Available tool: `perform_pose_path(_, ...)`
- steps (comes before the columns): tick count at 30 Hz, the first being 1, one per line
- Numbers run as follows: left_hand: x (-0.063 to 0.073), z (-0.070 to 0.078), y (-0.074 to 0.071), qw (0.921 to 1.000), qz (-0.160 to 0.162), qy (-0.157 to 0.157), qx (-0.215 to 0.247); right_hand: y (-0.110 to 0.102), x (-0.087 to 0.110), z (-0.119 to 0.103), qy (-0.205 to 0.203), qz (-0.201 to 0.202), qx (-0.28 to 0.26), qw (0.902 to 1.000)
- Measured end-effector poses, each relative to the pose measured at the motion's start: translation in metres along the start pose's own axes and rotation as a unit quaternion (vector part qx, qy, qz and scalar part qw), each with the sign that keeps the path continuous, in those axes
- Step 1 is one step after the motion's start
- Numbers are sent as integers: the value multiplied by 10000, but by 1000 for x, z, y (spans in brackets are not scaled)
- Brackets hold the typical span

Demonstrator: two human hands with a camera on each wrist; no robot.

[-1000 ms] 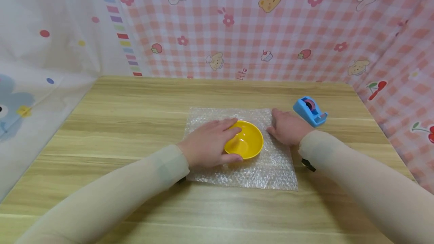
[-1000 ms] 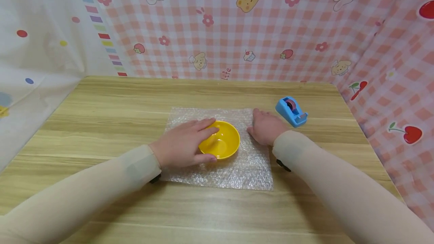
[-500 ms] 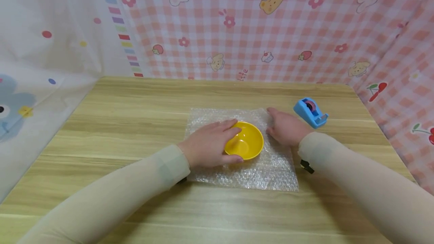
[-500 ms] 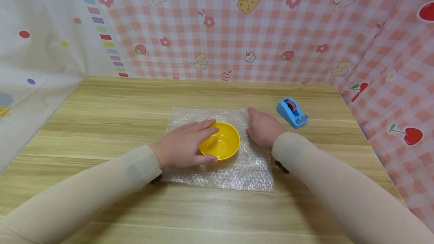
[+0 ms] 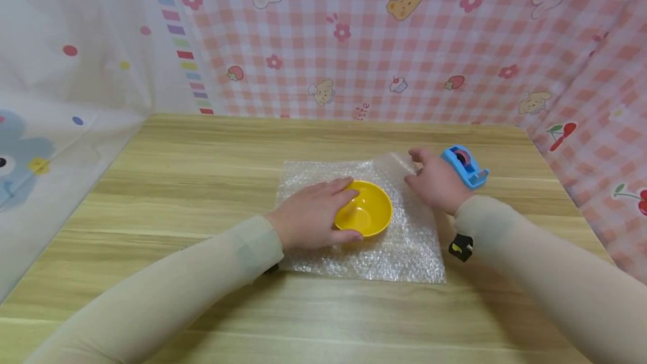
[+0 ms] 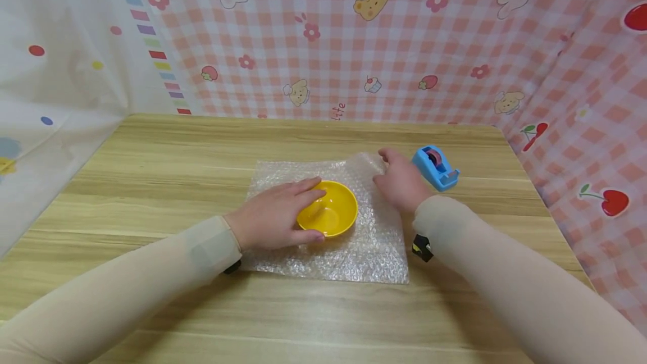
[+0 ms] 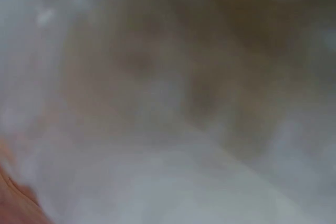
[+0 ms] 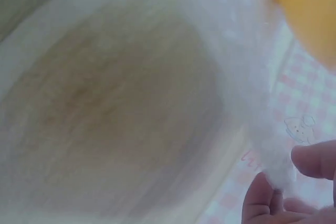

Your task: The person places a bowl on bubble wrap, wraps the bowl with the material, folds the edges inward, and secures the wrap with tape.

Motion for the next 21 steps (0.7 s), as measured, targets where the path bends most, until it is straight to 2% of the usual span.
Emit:
perform_pose_path(4,0,0,0,10000,2,-7,29,-6,1,0,189,-121,-517,9984)
perform_pose_path(7,-1,-1,-1,10000,7,-32,74,-8,2,0,112,-222,-648,9976)
perform_pose_path(15,-2,-2,-2,9998,29,-93,179,-5,15,-6,-342,-91,-352,9988)
perform_pose_path(21,-3,-2,-2,9996,78,-121,239,0,26,-9,-636,-292,-279,9972)
Point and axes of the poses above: each hand's wrist, its own x-axis away from the middle knuckle, its own y-axis out of the palm, z = x × y, the point moved 1 cm from there along -x, towards the middle knuckle, and after that the axes turned 15 degrees about y, right-handed, at the moved point
